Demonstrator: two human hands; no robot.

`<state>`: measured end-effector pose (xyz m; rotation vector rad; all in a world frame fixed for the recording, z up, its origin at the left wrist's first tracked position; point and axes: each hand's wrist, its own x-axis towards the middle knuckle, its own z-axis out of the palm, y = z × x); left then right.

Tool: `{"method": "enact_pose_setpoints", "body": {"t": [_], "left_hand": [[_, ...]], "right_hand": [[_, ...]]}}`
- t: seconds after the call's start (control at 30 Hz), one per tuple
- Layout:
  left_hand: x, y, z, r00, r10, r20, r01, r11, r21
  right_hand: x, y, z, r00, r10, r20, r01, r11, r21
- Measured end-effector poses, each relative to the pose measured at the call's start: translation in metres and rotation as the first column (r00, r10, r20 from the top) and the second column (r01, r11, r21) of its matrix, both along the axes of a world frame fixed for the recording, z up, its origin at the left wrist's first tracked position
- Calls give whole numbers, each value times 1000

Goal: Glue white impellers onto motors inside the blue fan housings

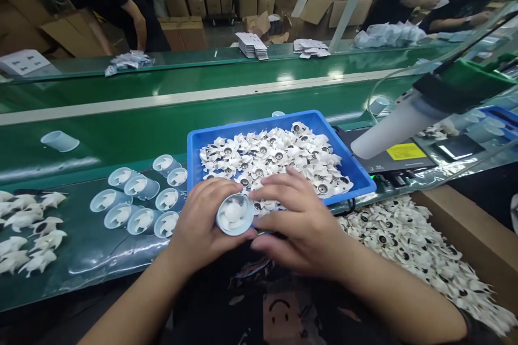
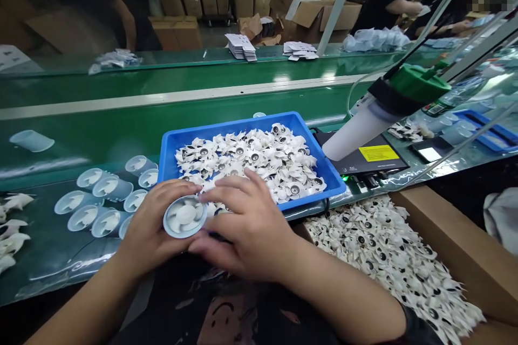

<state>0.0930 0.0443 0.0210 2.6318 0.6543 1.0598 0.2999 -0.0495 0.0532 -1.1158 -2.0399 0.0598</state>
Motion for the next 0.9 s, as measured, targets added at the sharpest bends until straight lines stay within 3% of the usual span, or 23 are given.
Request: {"method": "enact_pose_setpoints", "body": {"t": [0.07,0.23,0.37,0.5,0.63,0.7,0.8,0.9], "left_hand": [[2,1,-1,1000,-7,-5,7,1000,7],[5,3,-1,1000,-14,20,14,1000,2],[9,1,-1,1000,-25,6,25,1000,-1],[9,-3,-2,1000,-1,1,1,1000,-5],[8,-7,0,1000,18,-14,-18,1000,-13],[7,-9,0,1000,25,-3,-25,1000,-19],[5,-12,1,999,35,-1,-35,999,-5],[3,-15,1,999,42,-10,-42,999,12]], "right_hand": [[2,1,0,996,25,-88,-18,997,76],[-1,5,-10,998,-12,60,16,998,-54],[-4,9,-19,999,11,-32,-11,1000,10],[-3,9,-18,1000,-24,18,25,999,-42],[-3,7,-14,997,29,-78,-24,997,70],[-4,7,-15,998,51,-37,-49,997,54],[-7,5,-17,999,12,32,-12,1000,-1],[-9,1,-17,1000,-13,12,12,1000,27]]}}
